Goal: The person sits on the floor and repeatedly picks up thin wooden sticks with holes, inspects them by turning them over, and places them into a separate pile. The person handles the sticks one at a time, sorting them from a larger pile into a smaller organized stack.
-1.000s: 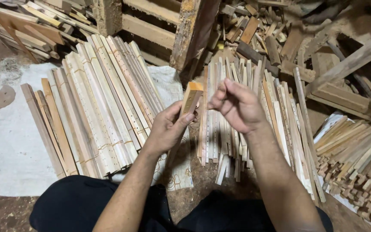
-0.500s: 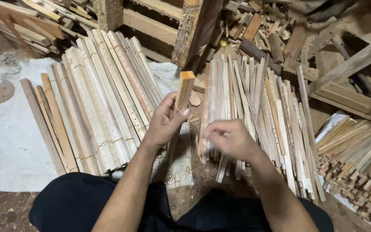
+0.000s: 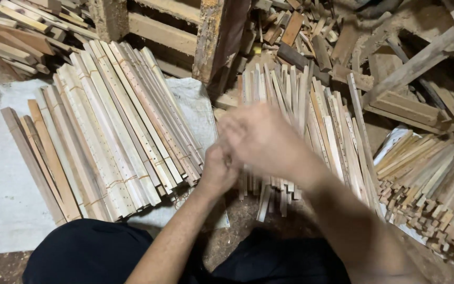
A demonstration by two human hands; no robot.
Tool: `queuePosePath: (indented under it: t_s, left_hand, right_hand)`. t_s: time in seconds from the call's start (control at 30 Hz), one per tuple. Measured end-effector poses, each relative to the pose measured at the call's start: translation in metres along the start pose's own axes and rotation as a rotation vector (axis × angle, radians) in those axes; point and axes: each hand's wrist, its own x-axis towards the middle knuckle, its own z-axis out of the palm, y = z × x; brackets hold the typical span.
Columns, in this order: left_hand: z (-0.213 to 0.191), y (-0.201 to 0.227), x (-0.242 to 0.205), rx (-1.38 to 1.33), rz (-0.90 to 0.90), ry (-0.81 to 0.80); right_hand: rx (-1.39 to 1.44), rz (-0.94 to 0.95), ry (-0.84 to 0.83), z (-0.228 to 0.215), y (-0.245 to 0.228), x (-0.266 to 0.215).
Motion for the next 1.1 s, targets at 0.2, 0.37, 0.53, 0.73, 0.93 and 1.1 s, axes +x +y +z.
queuePosePath:
  t_s: [0.2,0.37,0.53,0.73,0.93,1.1]
  left_hand:
    - [-0.038,0.038,0.026,-0.081,-0.336,0.115]
    - [-0.049,0.019,0.020,-0.090,-0.037,0.075]
    - [-0.044,0.020,0.017,-0.050,-0.091,0.110]
    - [-0.051,0.017,0.026,0.030,-0.012,0.186]
    - [-0.097,0.097,0.063,-0.121,0.079,0.628]
    - [-0.136,0.069,0.054,-0.536,-0.044,1.019]
  right_hand:
    - [-0.229,-0.245,-0.272,0.041,0.016,-0.040]
    - [-0.051,-0.189,0.387,0.050,0.096,-0.033]
    - [0.171,-0.004,0.177,0.104,0.119,-0.040]
    - [0.181,0.176,0.199,0.154,0.156,-0.058]
    - [0.806,0.700,-0.069,0.162,0.113,-0.080]
    - [1.337,0.589,0.364,0.166,0.141,-0.067]
